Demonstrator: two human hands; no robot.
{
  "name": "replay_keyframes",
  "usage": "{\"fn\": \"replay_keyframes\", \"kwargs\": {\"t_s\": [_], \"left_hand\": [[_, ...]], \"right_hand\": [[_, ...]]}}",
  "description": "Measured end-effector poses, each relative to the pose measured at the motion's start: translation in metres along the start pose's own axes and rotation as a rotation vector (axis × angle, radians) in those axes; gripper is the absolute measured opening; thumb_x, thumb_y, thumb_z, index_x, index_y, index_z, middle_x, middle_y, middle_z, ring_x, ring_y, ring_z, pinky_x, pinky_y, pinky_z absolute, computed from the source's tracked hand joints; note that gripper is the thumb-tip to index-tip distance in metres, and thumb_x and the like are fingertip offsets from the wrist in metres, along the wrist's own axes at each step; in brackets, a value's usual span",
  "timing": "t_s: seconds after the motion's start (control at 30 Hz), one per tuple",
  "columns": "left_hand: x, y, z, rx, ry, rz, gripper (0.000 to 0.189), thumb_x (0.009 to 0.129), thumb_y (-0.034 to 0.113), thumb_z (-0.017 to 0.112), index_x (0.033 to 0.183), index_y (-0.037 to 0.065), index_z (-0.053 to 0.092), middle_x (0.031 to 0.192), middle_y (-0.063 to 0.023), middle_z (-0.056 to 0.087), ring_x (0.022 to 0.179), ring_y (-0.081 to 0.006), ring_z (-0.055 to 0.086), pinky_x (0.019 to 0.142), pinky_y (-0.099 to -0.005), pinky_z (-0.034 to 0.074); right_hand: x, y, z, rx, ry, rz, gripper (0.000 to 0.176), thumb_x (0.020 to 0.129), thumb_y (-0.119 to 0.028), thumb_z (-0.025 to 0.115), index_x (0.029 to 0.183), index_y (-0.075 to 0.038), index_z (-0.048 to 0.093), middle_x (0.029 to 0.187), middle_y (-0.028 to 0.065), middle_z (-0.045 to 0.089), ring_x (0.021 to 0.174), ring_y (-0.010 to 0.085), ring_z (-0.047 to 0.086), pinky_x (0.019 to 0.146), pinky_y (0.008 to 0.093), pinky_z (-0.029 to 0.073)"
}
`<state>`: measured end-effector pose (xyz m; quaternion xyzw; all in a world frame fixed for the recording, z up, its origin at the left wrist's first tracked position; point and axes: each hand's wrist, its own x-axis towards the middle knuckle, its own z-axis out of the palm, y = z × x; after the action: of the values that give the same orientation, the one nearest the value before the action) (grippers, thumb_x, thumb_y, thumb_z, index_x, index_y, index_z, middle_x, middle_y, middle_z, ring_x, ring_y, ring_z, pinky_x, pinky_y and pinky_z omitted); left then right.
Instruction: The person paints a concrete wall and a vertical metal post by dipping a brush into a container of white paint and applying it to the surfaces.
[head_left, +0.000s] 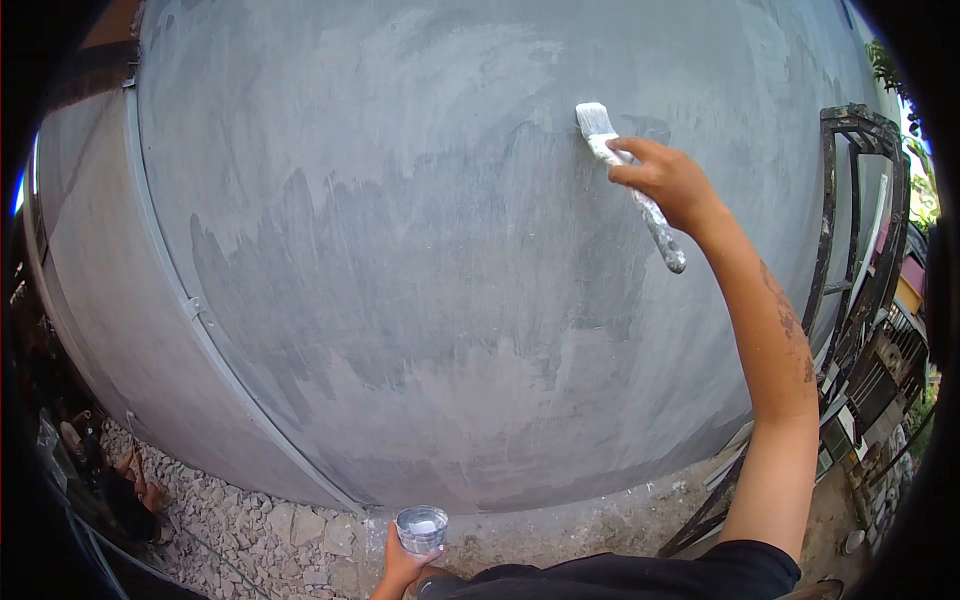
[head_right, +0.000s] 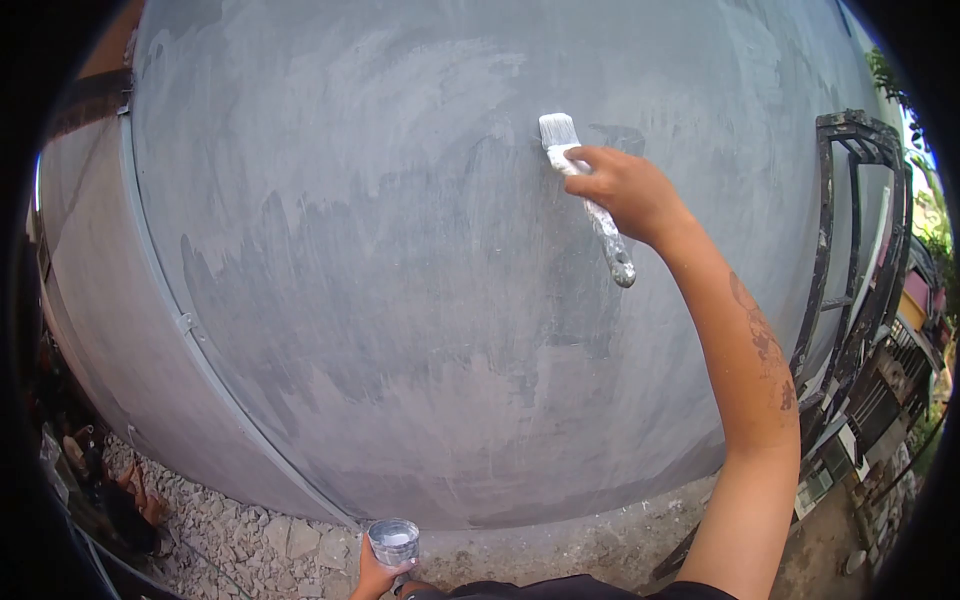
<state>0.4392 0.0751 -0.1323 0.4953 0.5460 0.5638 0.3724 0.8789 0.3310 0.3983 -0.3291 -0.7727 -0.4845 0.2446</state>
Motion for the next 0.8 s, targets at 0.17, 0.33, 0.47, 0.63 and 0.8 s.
{"fn": "replay_keyframes", "kwargs": {"t_s": [0.17, 0.33, 0.47, 0.63, 0.8], "left_hand": [[-0.004, 0.008, -0.002, -0.008, 0.028, 0.015, 0.089, 0.057, 0.021, 0.101, 0.126, 0.001, 0.049, 0.118, -0.0148, 0.067, 0.109, -0.0252, 0.068, 0.093, -0.0382, 0.054], [0.004, 0.016, -0.002, -0.009, -0.019, 0.025, 0.090, 0.058, 0.020, 0.101, 0.127, 0.001, 0.047, 0.119, -0.0143, 0.067, 0.109, -0.0249, 0.068, 0.094, -0.0378, 0.054], [0.010, 0.026, 0.000, 0.092, -0.025, 0.016, 0.089, 0.059, 0.020, 0.101, 0.128, 0.001, 0.047, 0.118, -0.0139, 0.067, 0.109, -0.0245, 0.068, 0.094, -0.0377, 0.054], [0.013, 0.036, 0.013, 0.070, -0.041, -0.010, 0.089, 0.059, 0.021, 0.101, 0.128, 0.001, 0.047, 0.118, -0.0136, 0.067, 0.109, -0.0245, 0.068, 0.094, -0.0382, 0.054], [0.022, 0.015, 0.017, 0.068, -0.082, 0.042, 0.090, 0.059, 0.021, 0.101, 0.128, 0.002, 0.048, 0.119, -0.0135, 0.067, 0.109, -0.0241, 0.067, 0.095, -0.0383, 0.054]], "right_hand": [[-0.078, -0.065, 0.043, 0.245, -0.302, -0.246, 0.007, 0.083, -0.014, 0.071, 0.089, -0.016, 0.072, 0.125, 0.0081, 0.065, 0.100, 0.0252, 0.067, 0.077, 0.0385, 0.059], [-0.134, -0.112, 0.053, 0.473, -0.653, -0.189, 0.015, 0.086, -0.011, 0.069, 0.097, -0.020, 0.073, 0.134, 0.0067, 0.067, 0.106, 0.0259, 0.071, 0.076, 0.0415, 0.060], [-0.111, -0.077, 0.046, 0.489, -0.512, -0.058, 0.023, 0.085, -0.003, 0.068, 0.099, -0.021, 0.073, 0.137, 0.0053, 0.067, 0.104, 0.0295, 0.073, 0.082, 0.0407, 0.060], [-0.025, 0.012, 0.000, 0.495, -0.001, 0.114, 0.018, 0.086, 0.003, 0.069, 0.094, -0.013, 0.072, 0.116, 0.0065, 0.075, 0.096, 0.0286, 0.073, 0.081, 0.0358, 0.060], [0.001, 0.051, -0.029, 0.314, 0.298, 0.178, 0.011, 0.089, 0.001, 0.071, 0.089, -0.010, 0.071, 0.110, 0.0084, 0.076, 0.091, 0.0262, 0.074, 0.078, 0.0316, 0.062]]}}
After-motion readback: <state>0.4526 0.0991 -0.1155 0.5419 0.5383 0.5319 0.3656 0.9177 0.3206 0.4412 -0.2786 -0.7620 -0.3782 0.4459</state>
